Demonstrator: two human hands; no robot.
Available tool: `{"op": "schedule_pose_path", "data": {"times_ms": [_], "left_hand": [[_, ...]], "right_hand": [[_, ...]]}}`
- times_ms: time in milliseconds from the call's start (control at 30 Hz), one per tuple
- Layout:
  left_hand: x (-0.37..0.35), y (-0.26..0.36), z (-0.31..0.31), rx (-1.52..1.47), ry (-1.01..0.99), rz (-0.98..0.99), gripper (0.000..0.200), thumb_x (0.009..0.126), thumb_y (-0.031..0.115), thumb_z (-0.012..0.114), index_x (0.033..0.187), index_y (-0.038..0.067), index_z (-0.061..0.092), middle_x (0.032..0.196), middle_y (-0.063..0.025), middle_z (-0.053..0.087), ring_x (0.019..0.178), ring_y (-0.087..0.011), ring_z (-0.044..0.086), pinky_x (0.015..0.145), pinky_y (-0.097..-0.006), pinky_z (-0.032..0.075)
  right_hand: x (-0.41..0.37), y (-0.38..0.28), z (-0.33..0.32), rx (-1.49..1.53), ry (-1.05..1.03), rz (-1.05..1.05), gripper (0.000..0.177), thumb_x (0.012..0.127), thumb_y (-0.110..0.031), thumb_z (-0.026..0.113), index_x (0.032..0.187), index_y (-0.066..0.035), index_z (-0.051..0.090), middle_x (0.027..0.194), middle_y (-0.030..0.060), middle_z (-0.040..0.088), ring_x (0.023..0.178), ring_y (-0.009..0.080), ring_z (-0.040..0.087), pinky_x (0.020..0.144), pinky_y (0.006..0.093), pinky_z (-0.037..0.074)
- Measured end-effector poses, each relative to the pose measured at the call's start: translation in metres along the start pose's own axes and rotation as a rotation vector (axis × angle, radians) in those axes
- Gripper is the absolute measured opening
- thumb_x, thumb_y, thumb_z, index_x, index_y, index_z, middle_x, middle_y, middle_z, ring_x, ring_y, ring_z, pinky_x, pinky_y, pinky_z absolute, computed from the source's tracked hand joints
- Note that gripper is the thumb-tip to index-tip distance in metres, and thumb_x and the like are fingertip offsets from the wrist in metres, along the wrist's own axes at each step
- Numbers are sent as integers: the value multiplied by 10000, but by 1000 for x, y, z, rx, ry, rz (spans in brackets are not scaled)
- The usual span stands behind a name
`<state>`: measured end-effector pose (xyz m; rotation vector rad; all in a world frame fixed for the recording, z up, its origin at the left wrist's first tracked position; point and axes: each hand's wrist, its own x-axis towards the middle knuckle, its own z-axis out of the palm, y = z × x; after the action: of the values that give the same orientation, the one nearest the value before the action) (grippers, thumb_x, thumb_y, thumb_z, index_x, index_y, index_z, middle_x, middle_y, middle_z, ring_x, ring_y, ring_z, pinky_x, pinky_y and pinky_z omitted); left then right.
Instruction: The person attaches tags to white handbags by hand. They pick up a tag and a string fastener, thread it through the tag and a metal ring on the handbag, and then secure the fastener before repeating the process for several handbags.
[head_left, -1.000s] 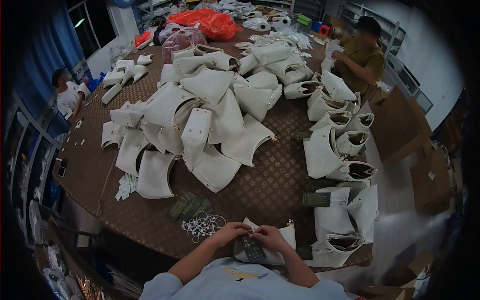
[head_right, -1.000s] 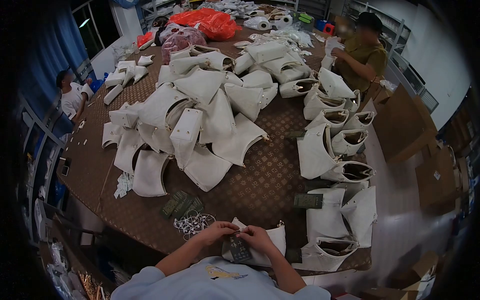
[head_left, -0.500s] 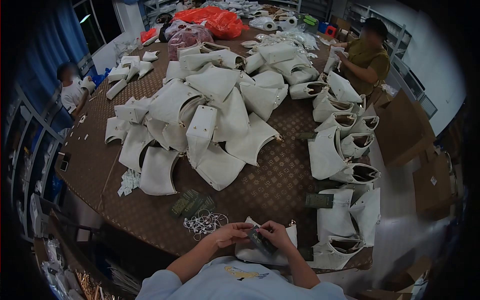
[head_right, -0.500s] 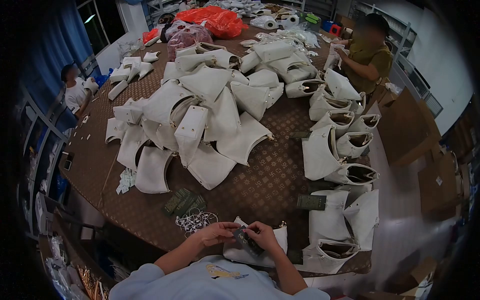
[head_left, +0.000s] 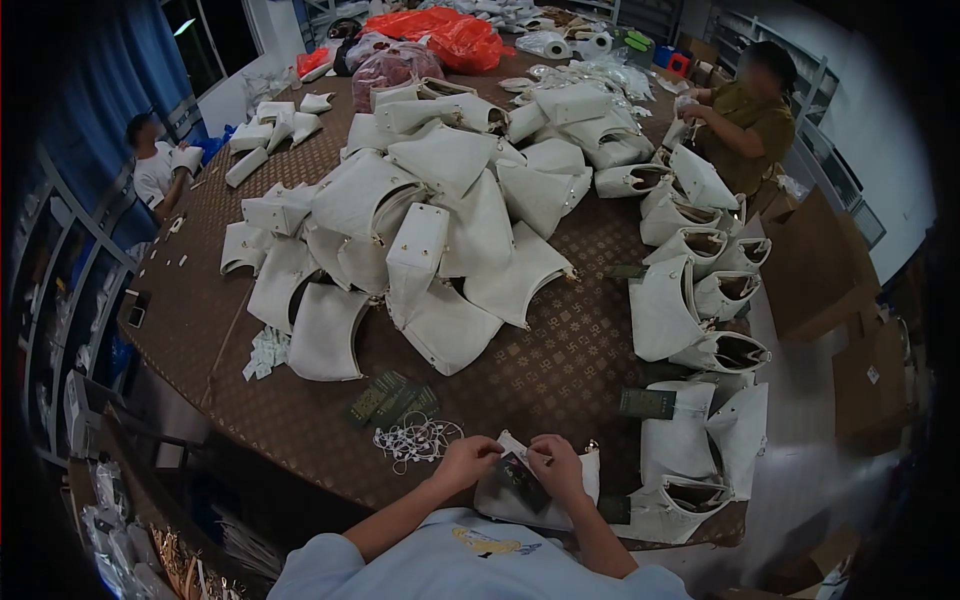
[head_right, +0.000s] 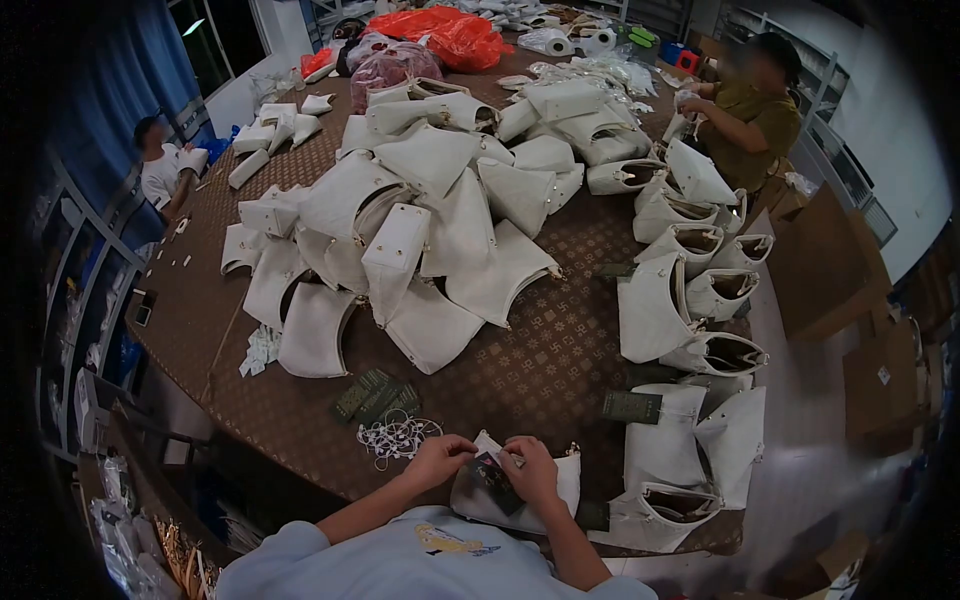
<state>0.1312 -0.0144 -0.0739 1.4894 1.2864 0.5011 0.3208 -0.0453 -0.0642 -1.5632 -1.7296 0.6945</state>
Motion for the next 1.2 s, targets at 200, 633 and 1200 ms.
{"op": "schedule_pose_path", "data": {"times_ms": [200, 633, 1200], "left_hand": [[-8, 33, 11, 150, -35, 183, 175, 808, 105, 608, 936, -12, 632, 850, -78, 650, 753, -131, 614, 672, -277, 491], [-9, 13, -1, -816, -179, -388, 211, 810, 100, 628, 1004, 17, 619, 854, -10, 621, 734, -73, 545, 674, -208, 444], [-8, 11, 2, -820, -79, -260, 185, 816, 32, 611, 998, -3, 618, 903, -43, 634, 805, -89, 588, 738, -211, 472]], "right_hand": [[4, 1, 12, 469, -128, 380, 150, 844, -159, 583, 891, -18, 565, 774, 82, 636, 674, 116, 594, 615, 252, 468], [0, -19, -1, 393, -177, 341, 159, 829, -171, 586, 891, -24, 589, 805, 67, 637, 711, 144, 593, 622, 270, 453], [0, -19, 5, 452, -165, 398, 152, 810, -147, 614, 881, -13, 617, 760, 55, 652, 679, 100, 601, 609, 239, 460]]}}
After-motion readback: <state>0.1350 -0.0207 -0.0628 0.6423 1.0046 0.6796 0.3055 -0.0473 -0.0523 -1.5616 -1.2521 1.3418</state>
